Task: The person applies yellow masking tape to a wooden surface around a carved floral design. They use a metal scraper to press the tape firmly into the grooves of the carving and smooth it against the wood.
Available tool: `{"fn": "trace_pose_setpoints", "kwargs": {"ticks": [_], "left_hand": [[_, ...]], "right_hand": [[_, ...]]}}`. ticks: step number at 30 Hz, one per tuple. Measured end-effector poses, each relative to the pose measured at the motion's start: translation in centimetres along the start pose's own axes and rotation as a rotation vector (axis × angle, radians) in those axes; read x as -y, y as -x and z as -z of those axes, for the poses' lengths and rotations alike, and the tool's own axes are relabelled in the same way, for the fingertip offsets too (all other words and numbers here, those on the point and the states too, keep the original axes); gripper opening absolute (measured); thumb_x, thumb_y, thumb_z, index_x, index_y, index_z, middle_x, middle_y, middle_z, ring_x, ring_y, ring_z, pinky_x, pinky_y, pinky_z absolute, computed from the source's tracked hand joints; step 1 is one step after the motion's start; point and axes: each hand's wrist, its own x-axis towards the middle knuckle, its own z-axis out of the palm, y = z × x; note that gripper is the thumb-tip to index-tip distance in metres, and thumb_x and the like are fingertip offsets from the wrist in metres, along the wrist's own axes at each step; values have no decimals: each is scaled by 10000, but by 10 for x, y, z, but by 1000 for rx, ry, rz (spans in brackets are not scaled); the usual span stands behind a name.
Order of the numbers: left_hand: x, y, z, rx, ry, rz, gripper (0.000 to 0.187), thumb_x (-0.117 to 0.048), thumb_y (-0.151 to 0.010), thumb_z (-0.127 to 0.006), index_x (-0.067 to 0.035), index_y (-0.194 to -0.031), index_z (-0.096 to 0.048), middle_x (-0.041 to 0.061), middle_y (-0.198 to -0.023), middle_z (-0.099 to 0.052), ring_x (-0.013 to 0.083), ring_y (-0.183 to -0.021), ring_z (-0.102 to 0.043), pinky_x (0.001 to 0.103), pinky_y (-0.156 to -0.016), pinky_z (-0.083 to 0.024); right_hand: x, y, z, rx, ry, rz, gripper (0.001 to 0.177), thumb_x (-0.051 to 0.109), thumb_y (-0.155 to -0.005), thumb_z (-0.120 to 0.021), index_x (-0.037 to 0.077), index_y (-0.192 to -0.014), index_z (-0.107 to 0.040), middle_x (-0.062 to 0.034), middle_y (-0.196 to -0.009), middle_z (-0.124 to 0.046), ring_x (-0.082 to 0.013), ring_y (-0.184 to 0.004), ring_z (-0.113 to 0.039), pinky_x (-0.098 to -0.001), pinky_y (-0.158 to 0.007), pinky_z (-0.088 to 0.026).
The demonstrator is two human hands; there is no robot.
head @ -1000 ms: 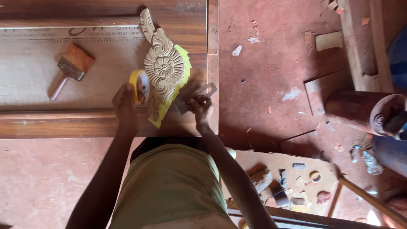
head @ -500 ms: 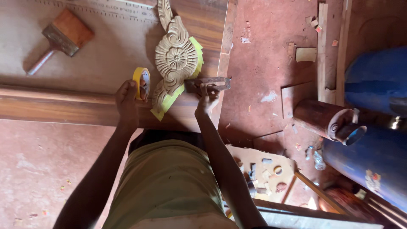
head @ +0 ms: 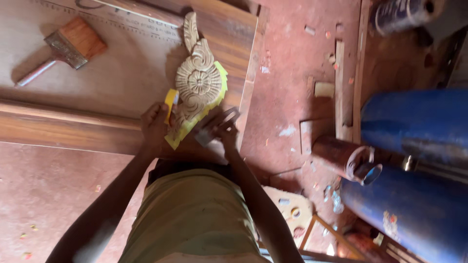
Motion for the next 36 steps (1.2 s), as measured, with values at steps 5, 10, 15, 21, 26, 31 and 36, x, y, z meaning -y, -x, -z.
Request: {"fn": "trace_pose_setpoints", "kwargs": {"ticks": [5, 10, 15, 21, 26, 31, 36], "left_hand": [[44, 18, -8, -15, -190, -106, 237, -182, -1110, -573, 7, -982, -637, 47, -788, -615, 116, -743, -568, 252, -684, -453], [62, 49, -63, 85, -296, -334, 285, -107, -968, -567, 10, -1227, -555, 75, -1167, -550, 202, -1023, -707, 341, -893, -551], [51, 78, -158, 24, -939, -625, 292, -47, -932, -654, 29, -1211, -609, 194, -1126, -640, 402, -1145, -591, 497, -1082, -420], [38, 100, -237, -31, -985, -572, 269, -66, -899, -646, 10, -1157, -632, 157, -1055, -655, 358, -1111, -610, 495, -1150, -355], [43, 110, -249, -57, -999, -555, 280, -77, -933, -645, 14, -1197, -633, 174, -1116, -658, 350, -1149, -603, 522, -1195, -328], [42, 110, -248, -100, -1007, -686, 337, -106, -919, -662, 4, -1234, -616, 165, -1139, -674, 348, -1183, -601, 519, -1178, -339], [66, 115, -243, -266, -822, -487, 487, -111, -920, -690, 19, -1380, -597, 186, -1102, -678, 356, -1037, -613, 481, -964, -465]], "right_hand": [[4, -2, -7, 150, 290, -126, 304, 187, -871, -780, 71, -1060, -571, -76, -867, -650, -187, -687, -636, -321, -514, -525], [65, -6, 16, 422, 460, -67, 433, 277, -1002, -749, -124, -921, -609, -112, -884, -682, -226, -699, -693, -396, -564, -583], [146, -40, 55, 709, -150, -286, 403, 372, -1001, -529, 30, -1195, -620, -98, -1080, -747, -207, -986, -720, -385, -900, -573], [221, -61, 87, 1052, 14, -233, 442, 355, -1069, -573, -28, -1271, -662, -103, -1140, -722, -195, -1076, -659, -369, -980, -523], [234, -55, 93, 1090, 101, -186, 280, 188, -1040, -614, -26, -1206, -685, -97, -1105, -733, -168, -1024, -692, -341, -968, -557], [248, -51, 86, 1091, 154, -166, 152, 56, -1023, -656, -24, -1151, -678, -79, -1067, -715, -154, -1013, -686, -330, -934, -558], [252, -46, 78, 947, 359, 232, 111, 71, -991, -659, -18, -1056, -675, -61, -955, -695, -134, -869, -656, -305, -839, -568]]}}
